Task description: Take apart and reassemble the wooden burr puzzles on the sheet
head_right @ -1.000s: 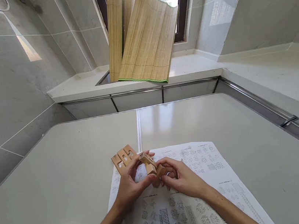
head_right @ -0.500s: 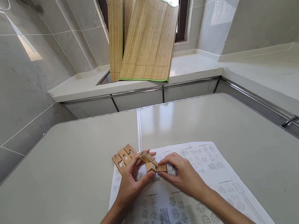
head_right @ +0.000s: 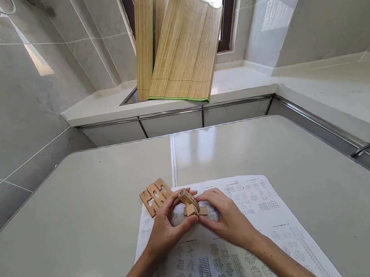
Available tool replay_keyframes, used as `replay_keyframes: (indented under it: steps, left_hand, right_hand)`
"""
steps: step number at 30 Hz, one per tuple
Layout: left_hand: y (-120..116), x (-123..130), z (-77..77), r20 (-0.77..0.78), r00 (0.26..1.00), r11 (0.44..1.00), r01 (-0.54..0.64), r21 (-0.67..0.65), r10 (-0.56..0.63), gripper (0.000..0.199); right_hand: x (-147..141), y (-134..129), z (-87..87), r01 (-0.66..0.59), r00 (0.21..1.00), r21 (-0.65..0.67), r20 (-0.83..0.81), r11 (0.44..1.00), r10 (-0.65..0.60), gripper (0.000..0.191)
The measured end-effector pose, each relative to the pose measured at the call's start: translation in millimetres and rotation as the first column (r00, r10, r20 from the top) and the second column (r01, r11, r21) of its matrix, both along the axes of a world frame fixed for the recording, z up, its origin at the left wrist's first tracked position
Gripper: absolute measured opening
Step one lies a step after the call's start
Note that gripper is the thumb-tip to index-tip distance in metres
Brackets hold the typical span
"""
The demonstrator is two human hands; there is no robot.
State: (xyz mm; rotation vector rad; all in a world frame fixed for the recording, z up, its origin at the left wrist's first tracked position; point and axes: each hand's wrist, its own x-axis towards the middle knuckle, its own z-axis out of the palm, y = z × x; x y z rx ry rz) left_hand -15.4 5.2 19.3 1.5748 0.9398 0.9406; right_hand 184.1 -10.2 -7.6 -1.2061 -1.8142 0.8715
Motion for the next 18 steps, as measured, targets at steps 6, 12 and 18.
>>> replay_keyframes:
  steps: [6,12,18]
  left_hand:
    - [-2,1,6.4,-0.045,0.998,0.998,0.035,0.056,-0.033,0.051]
    - [-2,1,3.8,-0.053,0.998,0.997,0.037,0.074,-0.033,0.052]
    - [1,-3,-1.6,-0.111,0.992,0.995,-0.049,0.087,0.059,0.058]
  right_hand:
    - [1,1,2.5,-0.021,0.997,0.003,-0.074,1.0,0.021,0.023]
    - [3,1,4.4,-0.044,0.993,-0.038,-0.115,0.998,0.039,0.026]
    - [5,1,11.3,-0.024,0.985,-0.14,-0.175,0.99,-0.001,0.029]
